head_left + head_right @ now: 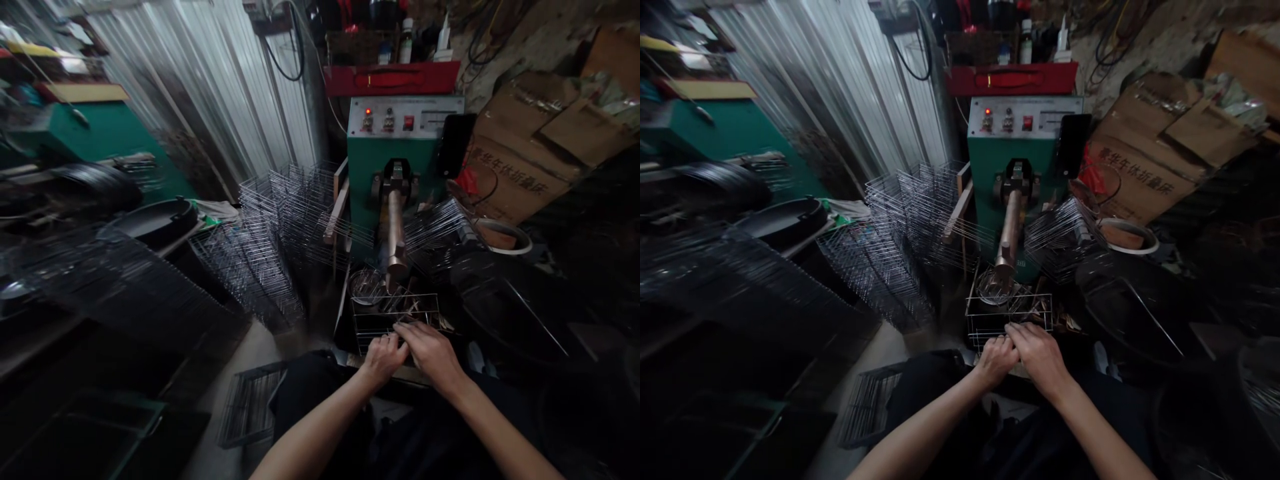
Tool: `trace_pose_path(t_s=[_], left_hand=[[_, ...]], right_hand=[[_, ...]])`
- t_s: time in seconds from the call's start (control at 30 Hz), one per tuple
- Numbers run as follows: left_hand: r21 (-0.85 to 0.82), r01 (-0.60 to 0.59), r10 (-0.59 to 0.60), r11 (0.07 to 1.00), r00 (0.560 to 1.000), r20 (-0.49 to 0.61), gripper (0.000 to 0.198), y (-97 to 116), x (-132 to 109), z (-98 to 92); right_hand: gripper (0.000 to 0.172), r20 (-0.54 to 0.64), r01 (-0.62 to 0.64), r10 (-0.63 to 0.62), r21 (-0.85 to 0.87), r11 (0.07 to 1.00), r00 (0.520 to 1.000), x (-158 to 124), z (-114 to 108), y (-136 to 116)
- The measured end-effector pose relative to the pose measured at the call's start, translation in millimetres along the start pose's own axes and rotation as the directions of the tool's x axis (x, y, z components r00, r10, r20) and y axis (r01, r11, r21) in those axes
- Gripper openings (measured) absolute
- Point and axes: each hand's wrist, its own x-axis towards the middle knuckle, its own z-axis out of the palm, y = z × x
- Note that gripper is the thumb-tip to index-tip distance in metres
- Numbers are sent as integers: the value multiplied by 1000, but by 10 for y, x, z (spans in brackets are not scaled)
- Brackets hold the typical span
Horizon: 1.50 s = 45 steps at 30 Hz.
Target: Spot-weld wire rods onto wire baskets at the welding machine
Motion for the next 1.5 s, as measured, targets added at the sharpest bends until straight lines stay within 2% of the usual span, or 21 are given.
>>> trace_pose_path(t_s=[0.47, 0.6, 0.77, 0.9, 1.03, 1.23, 1.5], left_hand=[[-1, 33, -33, 999, 999, 30, 32, -39, 27, -65], [-9, 44, -43, 999, 998, 34, 29, -53, 54, -90], [-2, 52, -52, 999, 998, 22, 25, -183, 168, -151], [-3, 40, -40, 999, 999, 19, 31, -252, 192, -128], [-7, 44, -44, 999, 999, 14, 33, -287, 200, -103], [-2, 27, -27, 1000, 999, -34, 40, -407, 334, -181], [15, 23, -22, 1000, 998, -58, 38, -504, 417, -158]], right_hand=[[44, -45, -30, 32, 39, 999, 998, 89, 56, 46], [32, -24, -86, 88, 60, 994, 996, 168, 27, 45], [15, -28, -154, 155, 20, 988, 988, 376, 16, 107], [16, -53, -167, 169, 35, 985, 984, 433, 27, 158], [15, -42, -173, 171, -48, 984, 984, 425, 2, 196], [10, -47, -214, 210, -123, 969, 977, 520, -66, 331], [11, -65, -227, 220, -133, 965, 973, 635, -4, 403]])
